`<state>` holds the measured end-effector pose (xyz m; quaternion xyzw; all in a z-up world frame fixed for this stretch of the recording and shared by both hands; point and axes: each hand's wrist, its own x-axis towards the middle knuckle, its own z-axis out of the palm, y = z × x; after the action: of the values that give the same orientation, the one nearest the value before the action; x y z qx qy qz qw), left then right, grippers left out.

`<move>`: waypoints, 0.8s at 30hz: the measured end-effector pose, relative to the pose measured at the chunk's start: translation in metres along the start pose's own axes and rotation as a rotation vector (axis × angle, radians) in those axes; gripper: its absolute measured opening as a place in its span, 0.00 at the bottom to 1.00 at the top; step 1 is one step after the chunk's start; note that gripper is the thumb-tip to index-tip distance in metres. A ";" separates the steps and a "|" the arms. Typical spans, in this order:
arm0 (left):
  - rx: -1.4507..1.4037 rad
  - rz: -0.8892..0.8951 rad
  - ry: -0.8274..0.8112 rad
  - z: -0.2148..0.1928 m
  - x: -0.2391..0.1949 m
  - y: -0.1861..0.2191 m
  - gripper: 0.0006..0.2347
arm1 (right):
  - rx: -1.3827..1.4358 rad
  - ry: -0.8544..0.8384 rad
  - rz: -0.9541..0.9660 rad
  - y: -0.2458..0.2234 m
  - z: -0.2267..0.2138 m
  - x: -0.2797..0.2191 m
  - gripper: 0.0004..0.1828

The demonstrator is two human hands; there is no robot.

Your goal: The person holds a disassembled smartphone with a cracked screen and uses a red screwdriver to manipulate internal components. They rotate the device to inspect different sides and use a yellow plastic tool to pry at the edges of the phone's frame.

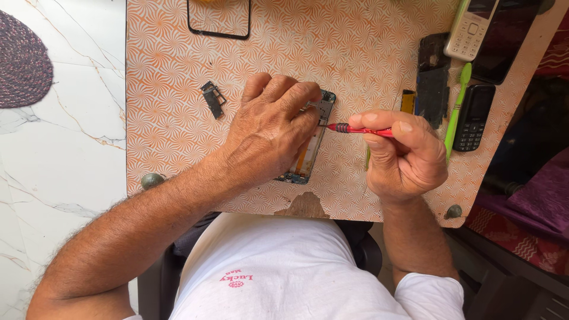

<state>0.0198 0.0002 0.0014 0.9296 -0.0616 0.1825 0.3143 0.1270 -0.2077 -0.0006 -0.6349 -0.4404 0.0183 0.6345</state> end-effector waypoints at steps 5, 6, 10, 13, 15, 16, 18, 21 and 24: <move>0.045 0.019 0.034 -0.008 -0.003 0.001 0.08 | 0.021 0.095 0.035 0.008 -0.006 -0.007 0.19; 0.061 0.012 0.038 -0.012 -0.006 0.001 0.07 | 0.033 0.129 0.035 0.011 -0.007 -0.007 0.18; 0.079 -0.100 -0.028 -0.032 -0.029 -0.002 0.06 | 0.036 0.204 0.040 0.018 -0.016 -0.006 0.19; 0.129 -0.146 -0.061 -0.042 -0.049 -0.005 0.06 | 0.025 0.168 0.028 0.023 -0.024 -0.005 0.20; 0.173 -0.138 -0.065 -0.042 -0.059 -0.004 0.07 | 0.007 0.146 0.013 0.025 -0.024 -0.006 0.20; 0.157 -0.147 -0.074 -0.043 -0.063 -0.002 0.06 | -0.008 0.142 0.006 0.026 -0.023 -0.006 0.20; 0.114 -0.145 -0.082 -0.042 -0.066 0.000 0.04 | -0.034 0.132 -0.028 0.027 -0.025 -0.001 0.19; 0.070 -0.097 -0.061 -0.038 -0.061 0.006 0.04 | -0.057 0.135 -0.094 0.030 -0.028 0.008 0.18; 0.062 -0.017 -0.052 -0.017 -0.040 0.018 0.02 | -0.106 0.147 -0.152 0.031 -0.035 0.014 0.18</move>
<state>-0.0269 -0.0037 0.0088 0.9438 -0.0560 0.1572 0.2852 0.1726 -0.2214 -0.0113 -0.6320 -0.4401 -0.0999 0.6300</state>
